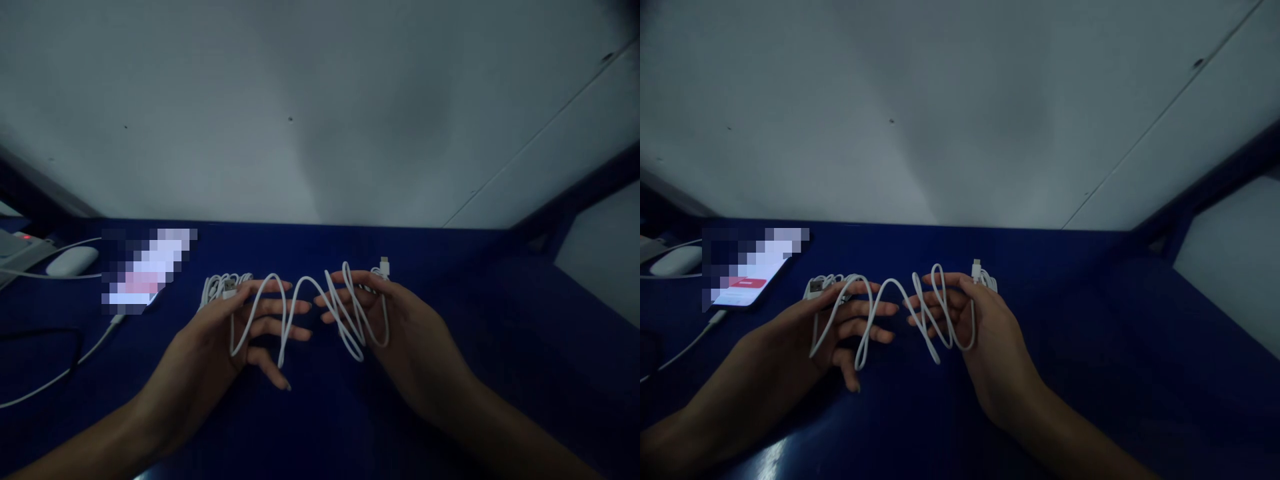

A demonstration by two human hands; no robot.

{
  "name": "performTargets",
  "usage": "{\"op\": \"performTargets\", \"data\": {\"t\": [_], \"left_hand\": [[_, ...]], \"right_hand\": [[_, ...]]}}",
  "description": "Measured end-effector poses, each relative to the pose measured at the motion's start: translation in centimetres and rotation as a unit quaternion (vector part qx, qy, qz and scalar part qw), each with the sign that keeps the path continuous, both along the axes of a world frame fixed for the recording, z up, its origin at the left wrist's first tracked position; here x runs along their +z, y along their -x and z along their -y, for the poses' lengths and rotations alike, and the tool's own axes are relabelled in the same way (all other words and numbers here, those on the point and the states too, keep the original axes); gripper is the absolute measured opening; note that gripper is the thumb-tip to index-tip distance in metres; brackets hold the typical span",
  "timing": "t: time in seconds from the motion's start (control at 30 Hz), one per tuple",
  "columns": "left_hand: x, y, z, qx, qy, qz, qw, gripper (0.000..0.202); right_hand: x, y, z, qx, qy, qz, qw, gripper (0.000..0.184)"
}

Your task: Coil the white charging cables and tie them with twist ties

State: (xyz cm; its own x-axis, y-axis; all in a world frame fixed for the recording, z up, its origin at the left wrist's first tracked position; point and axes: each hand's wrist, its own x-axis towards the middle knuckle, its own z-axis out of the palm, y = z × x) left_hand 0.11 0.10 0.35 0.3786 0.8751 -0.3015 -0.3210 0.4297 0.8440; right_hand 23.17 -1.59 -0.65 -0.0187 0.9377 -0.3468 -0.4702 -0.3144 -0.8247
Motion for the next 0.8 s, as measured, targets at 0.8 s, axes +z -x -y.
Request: {"op": "performTargets", "data": {"t": [0.8], "left_hand": [[-0.29,0.12,-0.09,-0.012,-0.007,0.011,1.0,0.037]], "right_hand": [[0.08,0.11,0.01,0.001,0.006,-0.001,1.0,0.033]]}}
